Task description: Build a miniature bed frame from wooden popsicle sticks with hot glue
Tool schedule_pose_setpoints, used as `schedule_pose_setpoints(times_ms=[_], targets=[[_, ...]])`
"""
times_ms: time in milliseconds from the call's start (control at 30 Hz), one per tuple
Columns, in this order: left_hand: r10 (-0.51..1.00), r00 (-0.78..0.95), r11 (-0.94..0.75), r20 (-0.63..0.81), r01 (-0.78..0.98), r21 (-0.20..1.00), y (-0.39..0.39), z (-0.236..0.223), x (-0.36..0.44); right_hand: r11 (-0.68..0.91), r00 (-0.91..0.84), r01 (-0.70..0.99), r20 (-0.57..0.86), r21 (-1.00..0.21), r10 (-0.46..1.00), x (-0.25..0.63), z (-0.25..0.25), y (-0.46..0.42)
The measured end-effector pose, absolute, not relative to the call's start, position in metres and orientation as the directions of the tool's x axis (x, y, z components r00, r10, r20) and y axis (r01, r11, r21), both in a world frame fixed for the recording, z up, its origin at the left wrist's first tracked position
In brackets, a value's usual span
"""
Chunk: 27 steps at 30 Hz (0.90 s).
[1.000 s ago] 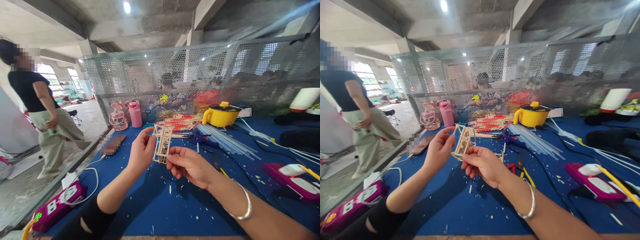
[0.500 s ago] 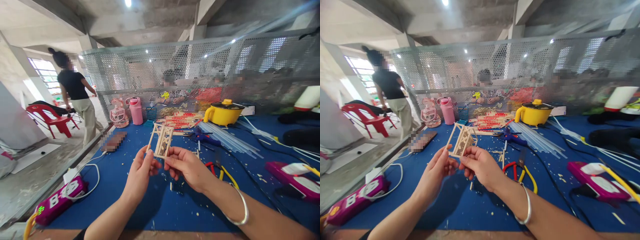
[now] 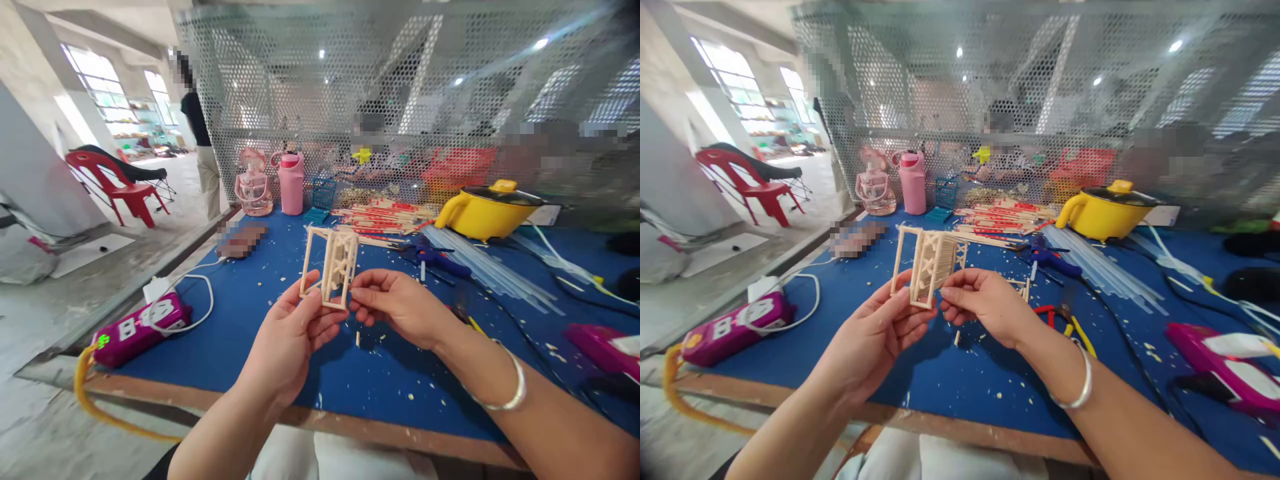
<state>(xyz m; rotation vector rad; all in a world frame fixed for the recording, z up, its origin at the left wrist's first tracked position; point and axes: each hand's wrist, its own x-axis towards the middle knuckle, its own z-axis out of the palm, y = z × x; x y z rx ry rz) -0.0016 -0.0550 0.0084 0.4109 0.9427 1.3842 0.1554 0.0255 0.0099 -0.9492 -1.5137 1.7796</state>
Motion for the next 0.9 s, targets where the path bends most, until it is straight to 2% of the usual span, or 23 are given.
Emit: schedule_pose_setpoints(times_ms=[133, 267, 400, 600, 833, 900], targets=[[0.983, -0.079, 0.085, -0.165, -0.603, 0.793, -0.049, 0.001, -0.002, -0.203, -0.548, -0.054, -0.141, -0.978, 0.824, 0.154, 0.008, 0.027], [0.981, -0.137, 0.042, -0.136, -0.535, 0.844, -0.04, -0.006, -0.009, -0.165, -0.499, -0.035, -0.126, -0.986, 0.857, 0.151, 0.009, 0.024], [0.977, -0.191, -0.001, -0.094, -0.445, 0.896, -0.042, -0.014, -0.011, -0.225, -0.502, -0.02, -0.185, -0.974, 0.845, 0.146, 0.002, 0.022], [0.959, -0.243, 0.013, -0.143, -0.469, 0.883, -0.052, -0.024, -0.004, -0.163, -0.479, 0.014, -0.149, -0.987, 0.865, 0.143, -0.007, 0.02], [0.947, -0.286, 0.027, -0.146, -0.381, 0.924, -0.055, -0.029, -0.006, -0.285, -0.583, 0.049, -0.259, -0.957, 0.77, 0.146, -0.004, 0.02], [0.947, -0.288, 0.024, -0.145, -0.384, 0.923, -0.054, -0.028, -0.008, -0.287, -0.599, 0.038, -0.251, -0.957, 0.76, 0.146, -0.004, 0.019]])
